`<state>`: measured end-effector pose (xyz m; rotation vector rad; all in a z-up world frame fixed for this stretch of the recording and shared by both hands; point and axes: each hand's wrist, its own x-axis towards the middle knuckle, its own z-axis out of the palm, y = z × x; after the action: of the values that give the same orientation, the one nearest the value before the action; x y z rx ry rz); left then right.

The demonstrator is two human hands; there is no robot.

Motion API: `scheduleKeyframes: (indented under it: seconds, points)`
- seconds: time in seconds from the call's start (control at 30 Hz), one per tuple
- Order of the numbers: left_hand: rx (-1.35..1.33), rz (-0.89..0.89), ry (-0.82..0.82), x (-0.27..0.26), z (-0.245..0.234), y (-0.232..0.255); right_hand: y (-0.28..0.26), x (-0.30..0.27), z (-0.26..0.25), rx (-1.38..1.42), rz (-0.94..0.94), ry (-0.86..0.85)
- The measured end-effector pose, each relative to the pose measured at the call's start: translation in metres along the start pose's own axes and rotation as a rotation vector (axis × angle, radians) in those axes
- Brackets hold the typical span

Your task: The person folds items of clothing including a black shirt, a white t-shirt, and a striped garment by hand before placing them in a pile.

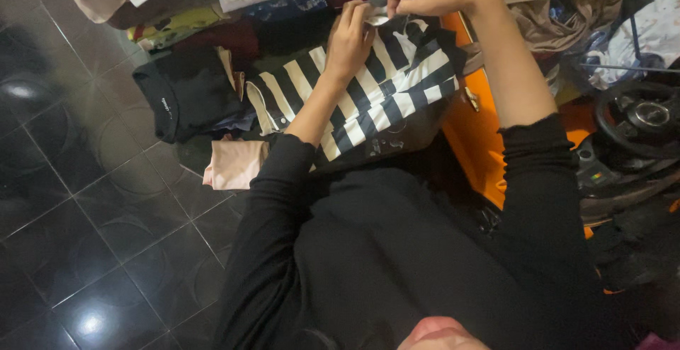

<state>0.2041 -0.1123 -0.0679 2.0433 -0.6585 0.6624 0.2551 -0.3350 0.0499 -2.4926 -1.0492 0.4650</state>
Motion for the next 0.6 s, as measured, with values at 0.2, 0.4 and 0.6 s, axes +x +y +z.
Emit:
scheduleKeyframes:
  seconds: [0.2,0.4,0.6]
  points:
    - [0.031,0.033,0.003,0.003,-0.005,0.011,-0.025,0.008,-0.007,0.016,-0.001,0.099]
    - [0.061,0.01,0.067,-0.001,0.006,-0.001,-0.041,-0.005,-0.017,-0.104,0.098,0.188]
    - [-0.173,-0.169,0.028,-0.008,0.013,-0.006,-0.045,0.0,0.011,-0.266,-0.212,0.414]
